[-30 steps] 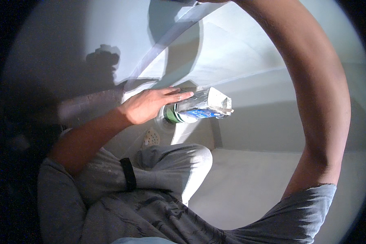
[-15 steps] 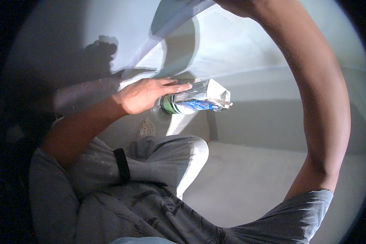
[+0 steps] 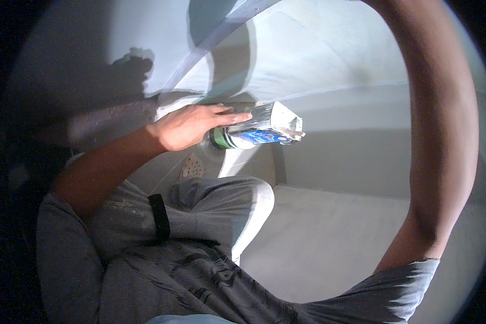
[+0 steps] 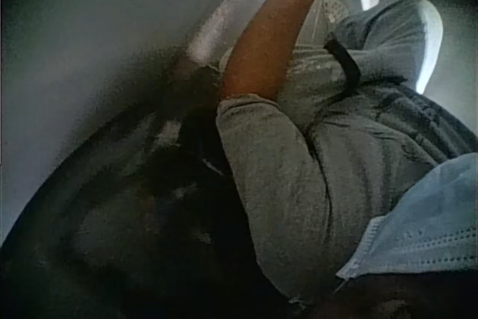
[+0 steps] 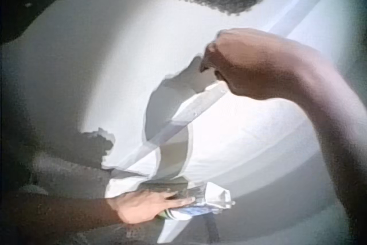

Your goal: The person applies joint compound to a wall corner using a putty knife and a hawk. They repeatedly scoop compound from the hawk and spread it along the corner, smoothing the surface.

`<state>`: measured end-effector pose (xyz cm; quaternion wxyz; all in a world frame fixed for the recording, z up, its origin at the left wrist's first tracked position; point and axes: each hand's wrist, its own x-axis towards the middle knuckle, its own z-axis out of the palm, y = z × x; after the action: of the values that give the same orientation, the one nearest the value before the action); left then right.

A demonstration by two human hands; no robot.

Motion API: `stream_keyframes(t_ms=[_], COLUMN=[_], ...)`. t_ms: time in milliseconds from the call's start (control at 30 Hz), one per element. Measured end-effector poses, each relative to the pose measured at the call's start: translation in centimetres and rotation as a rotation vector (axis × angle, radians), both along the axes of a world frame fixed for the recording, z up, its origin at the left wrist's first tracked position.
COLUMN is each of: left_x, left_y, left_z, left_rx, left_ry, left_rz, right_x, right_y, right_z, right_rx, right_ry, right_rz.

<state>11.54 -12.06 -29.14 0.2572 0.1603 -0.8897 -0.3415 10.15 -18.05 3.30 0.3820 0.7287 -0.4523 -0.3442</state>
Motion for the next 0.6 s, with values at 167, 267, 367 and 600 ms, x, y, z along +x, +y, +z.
stream_keyframes(t_ms=[167, 267, 367, 600], left_x=[0.5, 0.5, 0.3, 0.5], left_y=[-0.5, -0.5, -0.5, -0.2], left_z=[-0.6, -1.0, -1.5, -0.4], left_rx=[0.029, 0.023, -0.006, 0.017], left_ry=[-0.033, -0.013, 0.033, -0.051], left_rz=[0.015, 0.024, 0.031, 0.029], right_x=[1.2, 0.5, 0.2, -0.2], right_y=[-2.5, -3.4, -3.4, -4.5], right_z=[-2.2, -3.2, -3.8, -4.9], right_rx=[0.059, 0.091, 0.093, 0.025], right_ry=[0.080, 0.071, 0.044, 0.299], right_rz=[0.054, 0.105, 0.105, 0.066])
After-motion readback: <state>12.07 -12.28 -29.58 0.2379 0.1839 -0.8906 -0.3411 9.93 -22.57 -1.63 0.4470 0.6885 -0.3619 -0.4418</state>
